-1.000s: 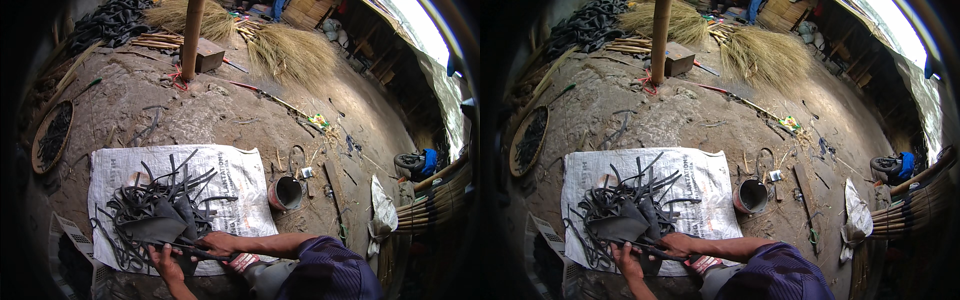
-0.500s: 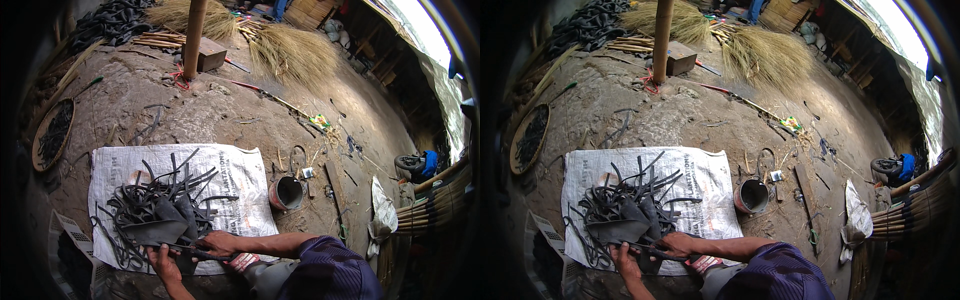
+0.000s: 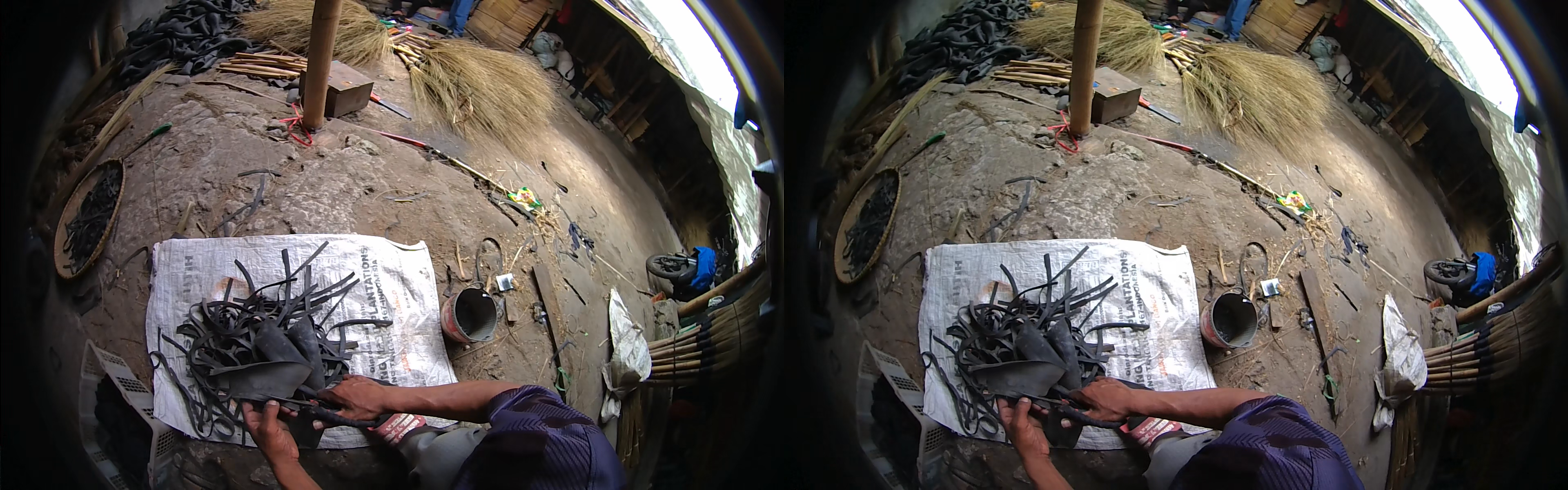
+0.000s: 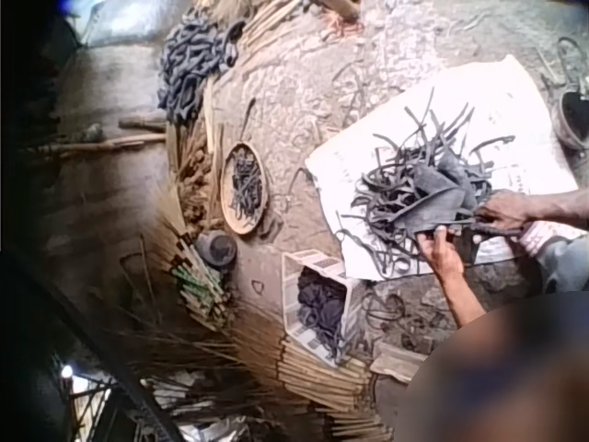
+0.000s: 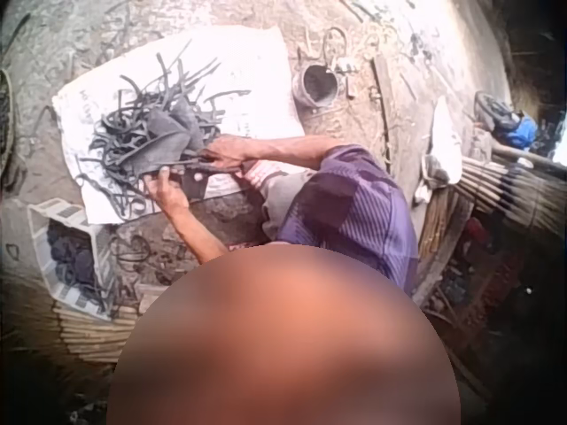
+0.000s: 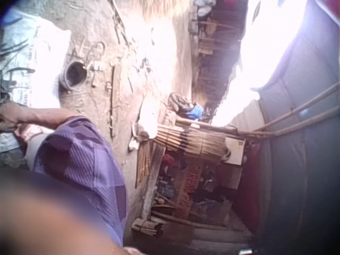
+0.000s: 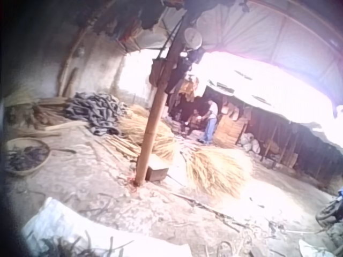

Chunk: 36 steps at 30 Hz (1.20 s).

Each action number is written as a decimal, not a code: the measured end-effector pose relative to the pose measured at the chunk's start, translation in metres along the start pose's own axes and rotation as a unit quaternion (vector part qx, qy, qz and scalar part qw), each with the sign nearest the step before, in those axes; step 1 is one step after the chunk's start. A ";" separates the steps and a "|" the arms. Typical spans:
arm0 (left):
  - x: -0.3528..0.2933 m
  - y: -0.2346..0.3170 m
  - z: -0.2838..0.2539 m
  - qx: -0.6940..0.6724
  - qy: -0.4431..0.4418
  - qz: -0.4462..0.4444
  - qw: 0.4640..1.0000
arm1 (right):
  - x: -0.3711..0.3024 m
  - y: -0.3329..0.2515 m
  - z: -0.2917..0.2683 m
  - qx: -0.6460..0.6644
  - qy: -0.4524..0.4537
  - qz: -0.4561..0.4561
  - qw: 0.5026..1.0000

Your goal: The person sits on the floor and uses shears to cut a large piece of black rubber into narrow strips. The cut strips are placed on a white sack on the ground. The person repeatedly repositions the rubber and continues cutting until the clip ends.

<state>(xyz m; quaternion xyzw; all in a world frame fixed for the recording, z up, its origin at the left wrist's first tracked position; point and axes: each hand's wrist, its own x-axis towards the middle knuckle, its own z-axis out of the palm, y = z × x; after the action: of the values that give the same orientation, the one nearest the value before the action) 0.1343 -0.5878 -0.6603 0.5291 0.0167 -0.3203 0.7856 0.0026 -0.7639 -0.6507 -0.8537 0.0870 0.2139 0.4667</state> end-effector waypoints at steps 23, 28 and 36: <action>0.001 -0.011 -0.010 -0.005 -0.002 -0.036 0.999 | 0.003 0.011 0.004 0.010 -0.003 -0.015 1.000; 0.000 -0.013 -0.011 -0.015 0.003 -0.043 0.999 | 0.005 0.015 0.007 0.043 0.007 -0.043 0.998; 0.001 -0.012 -0.016 -0.006 -0.012 -0.053 0.998 | 0.001 0.009 0.002 0.008 -0.013 -0.010 1.000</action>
<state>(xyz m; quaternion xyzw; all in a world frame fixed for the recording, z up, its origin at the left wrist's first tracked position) 0.1335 -0.5778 -0.6775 0.5191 0.0372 -0.3682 0.7704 -0.0001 -0.7672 -0.6594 -0.8478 0.0744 0.2200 0.4768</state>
